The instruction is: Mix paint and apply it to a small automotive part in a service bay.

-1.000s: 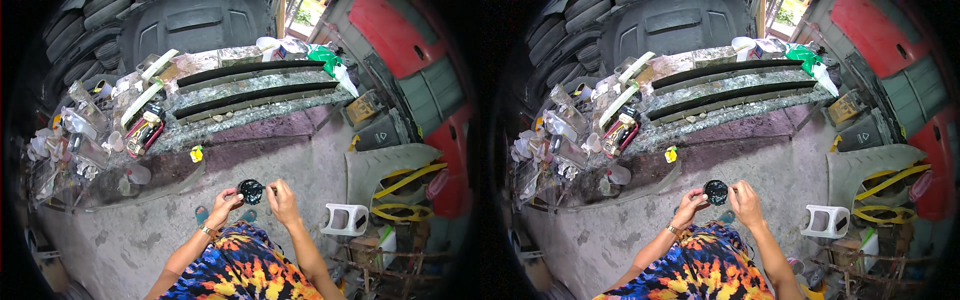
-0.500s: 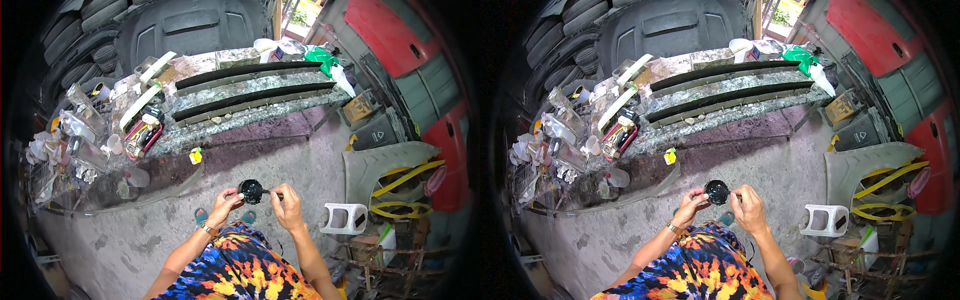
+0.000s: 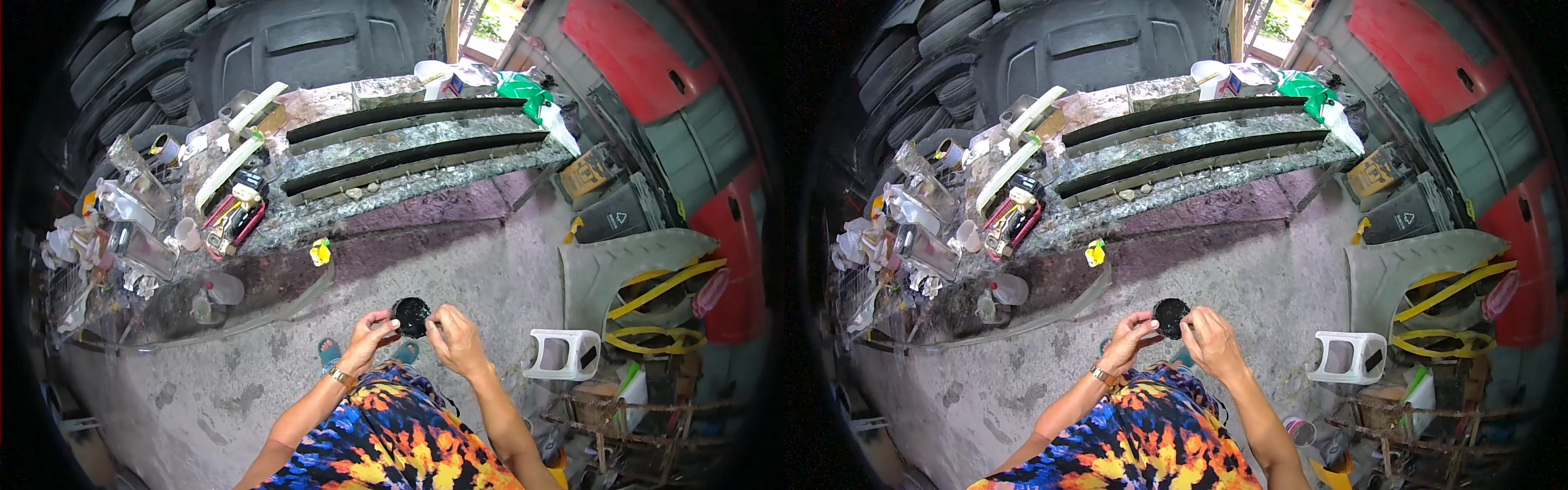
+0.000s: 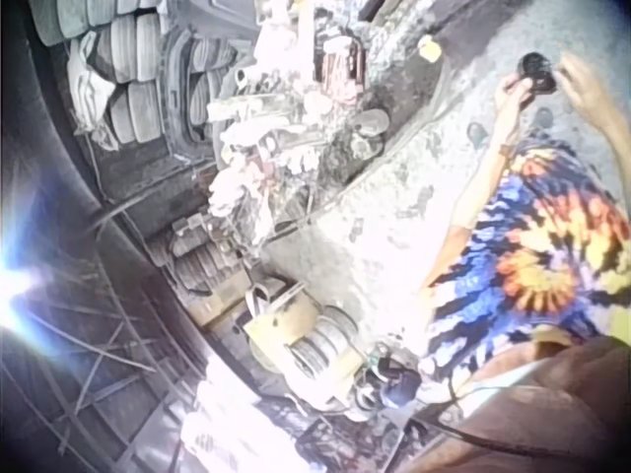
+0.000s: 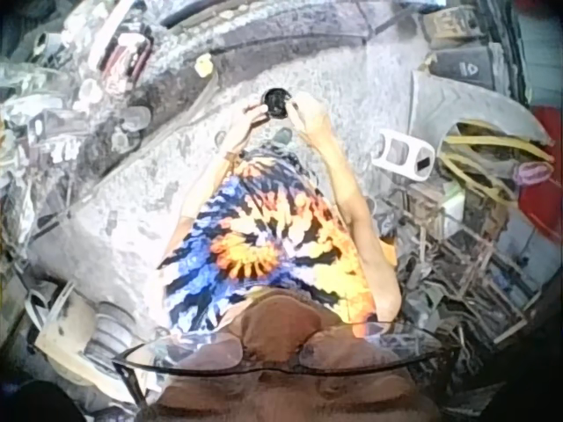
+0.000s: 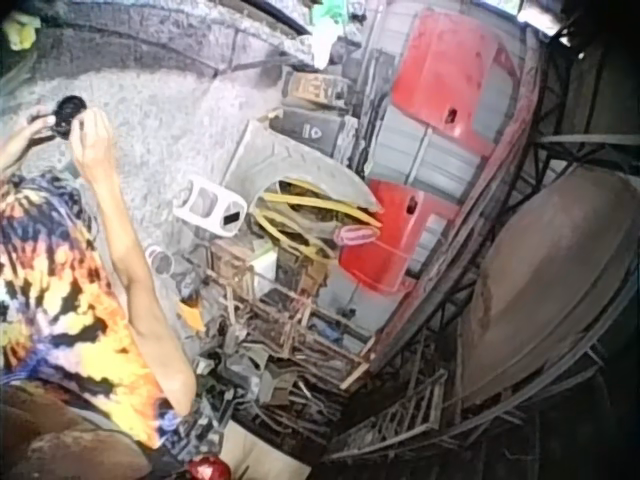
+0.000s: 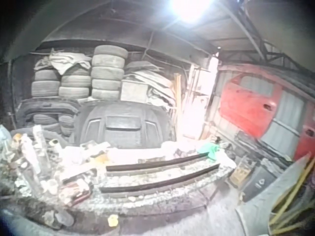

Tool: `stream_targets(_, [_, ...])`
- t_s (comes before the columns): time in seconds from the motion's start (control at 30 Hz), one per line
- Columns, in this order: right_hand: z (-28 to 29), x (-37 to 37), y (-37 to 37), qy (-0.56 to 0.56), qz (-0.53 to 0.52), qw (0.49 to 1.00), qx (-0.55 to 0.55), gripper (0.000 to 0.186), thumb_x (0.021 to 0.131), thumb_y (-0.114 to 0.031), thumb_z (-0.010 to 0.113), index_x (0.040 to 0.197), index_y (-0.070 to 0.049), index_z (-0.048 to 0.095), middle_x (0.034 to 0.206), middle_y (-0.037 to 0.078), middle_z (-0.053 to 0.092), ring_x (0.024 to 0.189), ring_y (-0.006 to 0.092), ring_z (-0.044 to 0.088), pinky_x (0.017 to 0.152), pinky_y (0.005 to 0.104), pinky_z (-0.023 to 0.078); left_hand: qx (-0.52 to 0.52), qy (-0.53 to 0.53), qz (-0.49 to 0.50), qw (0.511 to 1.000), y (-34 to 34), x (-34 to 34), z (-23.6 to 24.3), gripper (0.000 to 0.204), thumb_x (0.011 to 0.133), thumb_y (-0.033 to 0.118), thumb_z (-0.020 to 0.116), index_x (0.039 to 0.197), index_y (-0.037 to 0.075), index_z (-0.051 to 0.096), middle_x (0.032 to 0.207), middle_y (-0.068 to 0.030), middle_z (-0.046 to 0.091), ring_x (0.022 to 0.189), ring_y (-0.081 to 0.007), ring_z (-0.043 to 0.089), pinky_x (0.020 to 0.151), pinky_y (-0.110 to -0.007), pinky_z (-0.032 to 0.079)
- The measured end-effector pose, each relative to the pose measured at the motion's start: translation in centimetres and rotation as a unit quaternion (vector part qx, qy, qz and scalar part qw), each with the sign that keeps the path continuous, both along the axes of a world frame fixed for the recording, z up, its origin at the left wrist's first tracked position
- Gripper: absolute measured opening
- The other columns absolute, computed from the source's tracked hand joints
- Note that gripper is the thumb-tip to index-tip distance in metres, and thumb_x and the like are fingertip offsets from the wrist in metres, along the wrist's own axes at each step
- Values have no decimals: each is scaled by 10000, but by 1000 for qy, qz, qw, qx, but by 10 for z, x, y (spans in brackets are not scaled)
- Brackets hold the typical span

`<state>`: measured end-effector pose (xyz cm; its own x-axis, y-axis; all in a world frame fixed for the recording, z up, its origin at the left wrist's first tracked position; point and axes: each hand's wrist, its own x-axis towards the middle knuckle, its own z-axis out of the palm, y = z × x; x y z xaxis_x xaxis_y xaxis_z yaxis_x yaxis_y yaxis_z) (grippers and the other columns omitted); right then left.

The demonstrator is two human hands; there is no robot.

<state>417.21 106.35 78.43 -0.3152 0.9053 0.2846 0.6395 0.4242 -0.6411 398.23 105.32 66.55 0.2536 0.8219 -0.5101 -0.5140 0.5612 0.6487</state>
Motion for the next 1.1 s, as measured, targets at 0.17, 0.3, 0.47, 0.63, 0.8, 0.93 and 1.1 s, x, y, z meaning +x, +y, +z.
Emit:
stream_targets(0.17, [-3, -8, 1, -24, -19, 999, -20, 104, 890, -71, 621, 888, -4, 541, 829, 150, 577, 778, 346, 595, 669, 425, 477, -3, 9, -3, 1000, 2, 0, 7, 427, 856, 147, 740, 1192, -4, 525, 1106, -64, 567, 950, -168, 628, 830, -329, 567])
stream_targets(0.3, [-1, -15, 6, -29, -70, 996, 37, 110, 911, -96, 614, 893, -11, 546, 781, 158, 590, 721, 363, 606, 628, 441, 481, -13, 7, -3, 1000, 1, -4, 1, 448, 846, 158, 752, 1194, -5, 522, 1122, -70, 562, 951, -167, 630, 831, -326, 565])
stream_targets(0.47, [-16, -22, -5, -15, -155, 985, -71, 125, 937, -126, 596, 902, -17, 545, 738, 185, 600, 684, 386, 604, 619, 446, 472, -8, 56, 1, 998, 0, 0, -1, 443, 866, 198, 735, 1186, -10, 511, 1102, -79, 583, 1004, -168, 611, 879, -364, 566])
stream_targets(0.63, [-22, -23, 4, 54, -175, 982, -52, 134, 951, -133, 578, 909, -12, 539, 779, 186, 619, 738, 390, 615, 639, 450, 469, -18, 42, 3, 999, -3, -5, -6, 467, 840, 192, 764, 1186, -5, 520, 1098, -73, 578, 969, -165, 624, 845, -330, 559])
stream_targets(0.8, [-5, -18, -15, 6, -106, 991, -85, 106, 931, -111, 594, 916, -19, 544, 831, 163, 608, 738, 368, 610, 651, 441, 474, -31, 38, 16, 999, -3, -11, -6, 500, 819, 179, 784, 1201, -6, 518, 1067, -75, 594, 927, -172, 644, 824, -300, 553])
stream_targets(0.93, [-6, -21, -9, 28, -72, 994, -77, 97, 916, -94, 600, 904, -21, 537, 824, 142, 583, 770, 345, 604, 674, 422, 476, 6, 15, 3, 1000, -4, -11, 1, 452, 849, 171, 749, 1193, -13, 520, 1087, -76, 595, 963, -169, 634, 857, -331, 561])
stream_targets(1.1, [5, -9, -8, 17, -86, 992, -86, 79, 899, -67, 595, 901, -20, 532, 826, 141, 573, 795, 343, 594, 701, 415, 469, -7, 3, 14, 1000, -7, -11, -1, 445, 830, 146, 765, 1184, -4, 541, 1086, -64, 589, 909, -167, 653, 828, -308, 563])
